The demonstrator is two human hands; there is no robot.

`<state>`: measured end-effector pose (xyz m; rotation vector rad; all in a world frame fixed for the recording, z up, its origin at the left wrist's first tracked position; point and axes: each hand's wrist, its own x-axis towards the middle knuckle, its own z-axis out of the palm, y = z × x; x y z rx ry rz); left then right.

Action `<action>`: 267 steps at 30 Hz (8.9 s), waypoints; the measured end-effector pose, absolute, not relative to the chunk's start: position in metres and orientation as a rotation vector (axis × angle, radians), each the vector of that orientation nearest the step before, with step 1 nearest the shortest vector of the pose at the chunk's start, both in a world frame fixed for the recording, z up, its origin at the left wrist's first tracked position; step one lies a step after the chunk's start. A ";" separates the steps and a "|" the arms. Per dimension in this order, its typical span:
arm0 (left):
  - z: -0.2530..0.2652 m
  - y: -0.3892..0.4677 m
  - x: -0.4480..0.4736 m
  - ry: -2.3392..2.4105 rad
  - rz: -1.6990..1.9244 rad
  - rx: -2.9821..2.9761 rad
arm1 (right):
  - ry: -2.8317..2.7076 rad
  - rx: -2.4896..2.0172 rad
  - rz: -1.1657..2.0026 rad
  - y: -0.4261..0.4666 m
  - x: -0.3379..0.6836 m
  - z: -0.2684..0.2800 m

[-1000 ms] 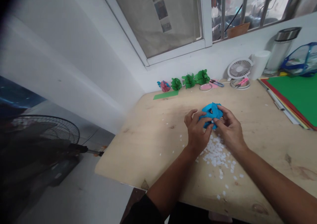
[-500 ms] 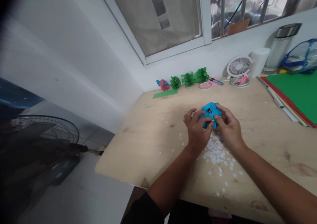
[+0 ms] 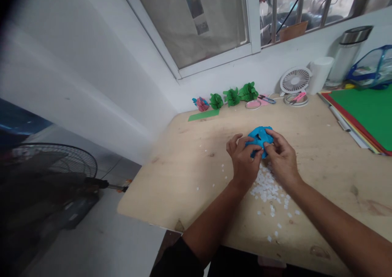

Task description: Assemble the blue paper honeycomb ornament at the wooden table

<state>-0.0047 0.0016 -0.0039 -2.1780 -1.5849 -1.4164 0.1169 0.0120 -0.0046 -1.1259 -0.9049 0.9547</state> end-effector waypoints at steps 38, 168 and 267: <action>0.001 0.002 -0.007 -1.691 -1.447 -2.226 | -0.969 -1.179 0.852 0.009 0.117 -0.002; 0.005 0.002 -0.016 -1.307 -1.403 -2.228 | -0.977 -1.079 0.940 0.014 0.121 -0.005; 0.013 0.014 -0.031 -1.309 -0.925 -2.450 | -1.232 -1.101 0.737 0.010 0.121 -0.009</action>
